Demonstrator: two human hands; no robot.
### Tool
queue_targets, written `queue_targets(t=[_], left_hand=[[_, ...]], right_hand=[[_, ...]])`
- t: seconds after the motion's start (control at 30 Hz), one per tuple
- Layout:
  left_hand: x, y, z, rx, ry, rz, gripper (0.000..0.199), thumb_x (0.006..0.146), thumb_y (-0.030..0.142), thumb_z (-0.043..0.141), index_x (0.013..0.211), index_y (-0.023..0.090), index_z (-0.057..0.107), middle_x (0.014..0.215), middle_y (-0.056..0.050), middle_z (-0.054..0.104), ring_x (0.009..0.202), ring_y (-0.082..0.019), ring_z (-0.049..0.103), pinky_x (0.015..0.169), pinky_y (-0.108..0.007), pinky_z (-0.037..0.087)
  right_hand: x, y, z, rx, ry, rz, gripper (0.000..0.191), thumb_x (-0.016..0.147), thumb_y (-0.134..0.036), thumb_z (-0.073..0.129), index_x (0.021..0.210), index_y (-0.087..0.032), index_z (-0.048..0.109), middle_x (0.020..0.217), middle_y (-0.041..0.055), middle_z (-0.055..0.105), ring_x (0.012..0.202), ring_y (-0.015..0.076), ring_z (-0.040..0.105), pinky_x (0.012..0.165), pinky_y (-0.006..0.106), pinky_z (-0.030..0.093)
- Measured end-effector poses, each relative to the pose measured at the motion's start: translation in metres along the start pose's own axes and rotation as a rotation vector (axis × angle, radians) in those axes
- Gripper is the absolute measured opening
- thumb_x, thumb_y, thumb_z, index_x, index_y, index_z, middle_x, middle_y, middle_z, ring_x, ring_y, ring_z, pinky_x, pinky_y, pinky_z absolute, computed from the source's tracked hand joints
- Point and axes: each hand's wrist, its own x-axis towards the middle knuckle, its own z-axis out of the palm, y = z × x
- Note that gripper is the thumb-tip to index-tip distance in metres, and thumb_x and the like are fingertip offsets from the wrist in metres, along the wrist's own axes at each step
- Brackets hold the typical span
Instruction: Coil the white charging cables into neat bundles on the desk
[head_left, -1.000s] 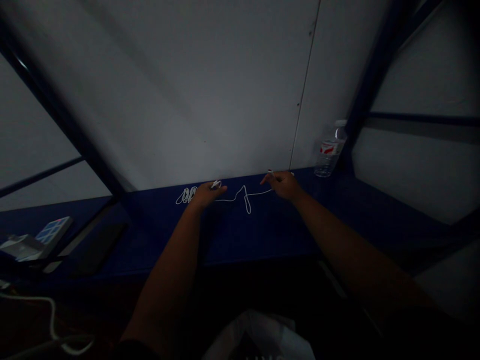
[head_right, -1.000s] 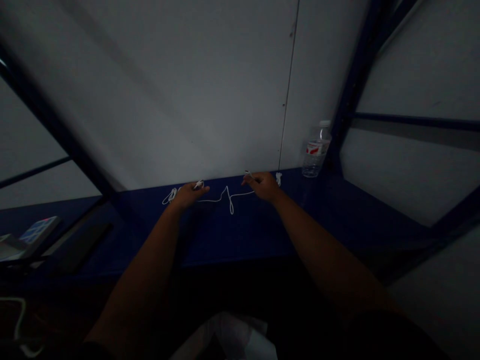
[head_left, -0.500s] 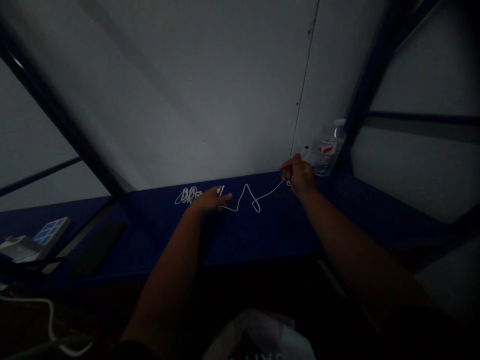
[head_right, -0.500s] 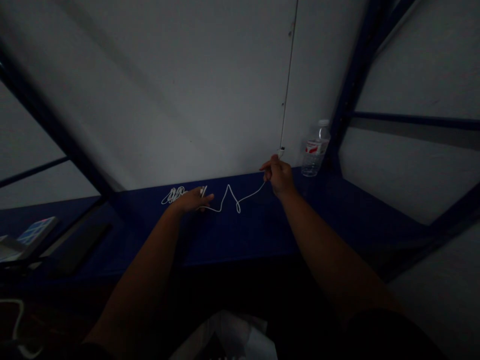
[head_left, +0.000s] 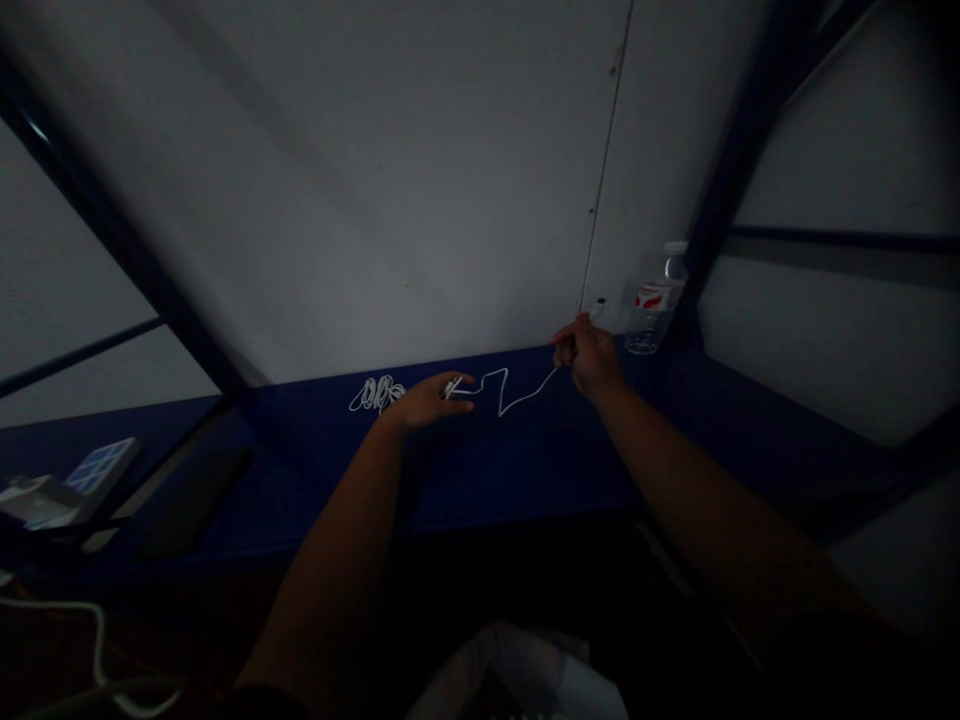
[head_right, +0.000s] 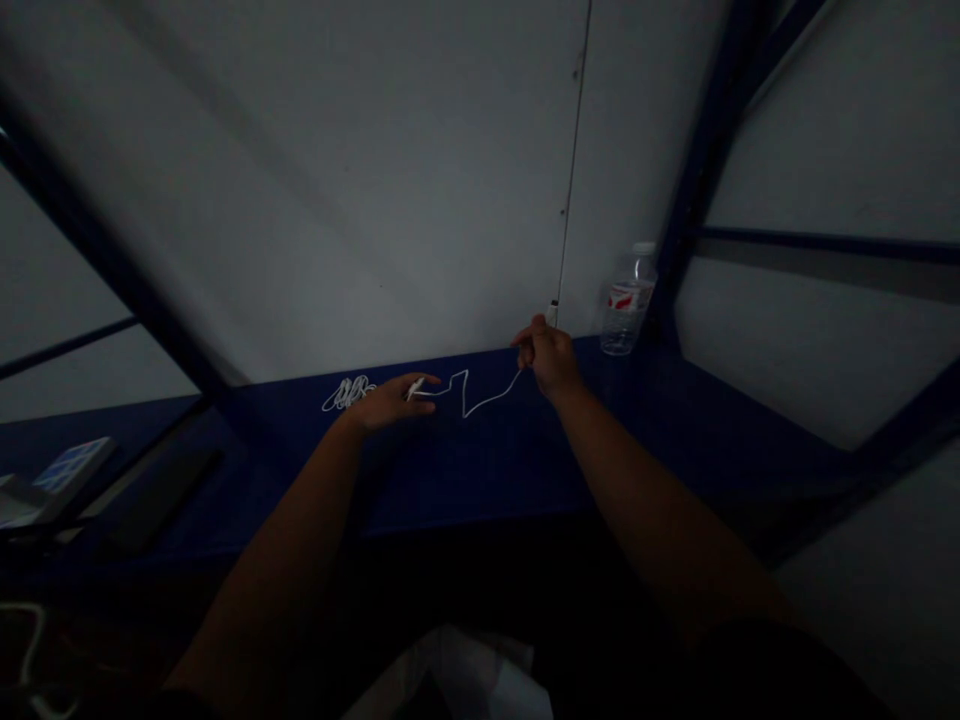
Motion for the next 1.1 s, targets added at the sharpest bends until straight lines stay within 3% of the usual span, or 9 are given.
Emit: queue_targets(t=[0.1, 0.23, 0.33, 0.43, 0.53, 0.8, 0.9, 1.0, 1.1], left_hand=[[0.005, 0.000, 0.002, -0.108, 0.194, 0.041, 0.033, 0.084, 0.043, 0.063, 0.106, 0.019, 0.068, 0.101, -0.009, 0.069, 0.088, -0.019, 0.064, 0.084, -0.033, 0.049], [0.008, 0.004, 0.002, -0.427, 0.410, 0.066, 0.025, 0.087, 0.042, 0.057, 0.096, 0.018, 0.062, 0.117, -0.011, 0.067, 0.111, -0.021, 0.061, 0.095, -0.035, 0.047], [0.005, 0.009, 0.000, -0.687, 0.313, 0.033, 0.023, 0.085, 0.041, 0.057, 0.092, 0.019, 0.057, 0.121, -0.011, 0.066, 0.114, -0.024, 0.062, 0.096, -0.040, 0.047], [0.003, 0.010, -0.002, -0.913, 0.141, -0.131, 0.019, 0.079, 0.033, 0.057, 0.090, 0.018, 0.055, 0.109, -0.013, 0.070, 0.102, -0.026, 0.068, 0.091, -0.045, 0.051], [0.003, 0.009, -0.003, -1.041, 0.044, -0.232, 0.018, 0.075, 0.026, 0.053, 0.090, 0.017, 0.056, 0.106, -0.015, 0.070, 0.099, -0.027, 0.069, 0.086, -0.043, 0.053], [0.004, 0.010, 0.002, -1.074, -0.020, -0.311, 0.050, 0.082, 0.059, 0.043, 0.101, 0.017, 0.061, 0.098, -0.014, 0.071, 0.075, -0.021, 0.066, 0.072, -0.039, 0.052], [0.003, 0.011, 0.004, -1.073, -0.079, -0.342, 0.048, 0.081, 0.053, 0.046, 0.107, 0.016, 0.062, 0.096, -0.014, 0.071, 0.073, -0.021, 0.065, 0.072, -0.039, 0.052], [0.002, 0.011, 0.005, -1.046, -0.109, -0.355, 0.046, 0.081, 0.049, 0.048, 0.111, 0.016, 0.061, 0.101, -0.014, 0.071, 0.077, -0.022, 0.066, 0.072, -0.039, 0.052], [0.002, 0.010, 0.008, -0.982, -0.132, -0.361, 0.054, 0.082, 0.062, 0.049, 0.111, 0.018, 0.059, 0.103, -0.014, 0.071, 0.080, -0.023, 0.067, 0.075, -0.040, 0.052]], right_hand=[[0.001, -0.001, 0.000, 0.088, -0.005, 0.052, 0.066, 0.082, -0.080, 0.043, 0.067, -0.019, 0.062, 0.044, -0.0011, 0.045, 0.039, 0.0109, 0.046, 0.046, 0.028, 0.047], [0.002, 0.000, 0.000, 0.102, -0.013, 0.106, 0.067, 0.082, -0.080, 0.043, 0.065, -0.018, 0.063, 0.052, 0.0035, 0.056, 0.049, 0.0139, 0.057, 0.054, 0.030, 0.053], [0.003, 0.002, 0.001, 0.044, -0.075, 0.143, 0.067, 0.083, -0.079, 0.042, 0.063, -0.019, 0.062, 0.045, 0.0006, 0.047, 0.041, 0.0121, 0.048, 0.045, 0.028, 0.044], [0.002, 0.006, 0.002, 0.011, -0.194, 0.229, 0.070, 0.084, -0.081, 0.036, 0.066, -0.019, 0.062, 0.040, -0.0032, 0.035, 0.035, 0.0105, 0.035, 0.038, 0.026, 0.035], [0.000, 0.009, 0.005, 0.018, -0.242, 0.263, 0.070, 0.082, -0.083, 0.035, 0.069, -0.019, 0.061, 0.043, -0.0031, 0.036, 0.036, 0.0104, 0.035, 0.037, 0.026, 0.036], [-0.014, 0.010, 0.019, -0.014, -0.355, 0.258, 0.064, 0.080, -0.081, 0.046, 0.074, -0.019, 0.062, 0.049, -0.0016, 0.044, 0.040, 0.0111, 0.044, 0.041, 0.027, 0.042], [-0.019, 0.010, 0.022, -0.062, -0.420, 0.242, 0.063, 0.081, -0.079, 0.046, 0.077, -0.019, 0.062, 0.051, -0.0022, 0.045, 0.041, 0.0115, 0.046, 0.044, 0.027, 0.042], [-0.017, 0.009, 0.019, -0.272, -0.489, 0.214, 0.064, 0.084, -0.078, 0.042, 0.080, -0.019, 0.066, 0.047, -0.0041, 0.041, 0.040, 0.0112, 0.042, 0.043, 0.026, 0.036], [-0.012, 0.008, 0.012, -0.539, -0.450, 0.111, 0.064, 0.086, -0.075, 0.041, 0.079, -0.018, 0.069, 0.047, -0.0023, 0.044, 0.043, 0.0125, 0.044, 0.046, 0.026, 0.031]])
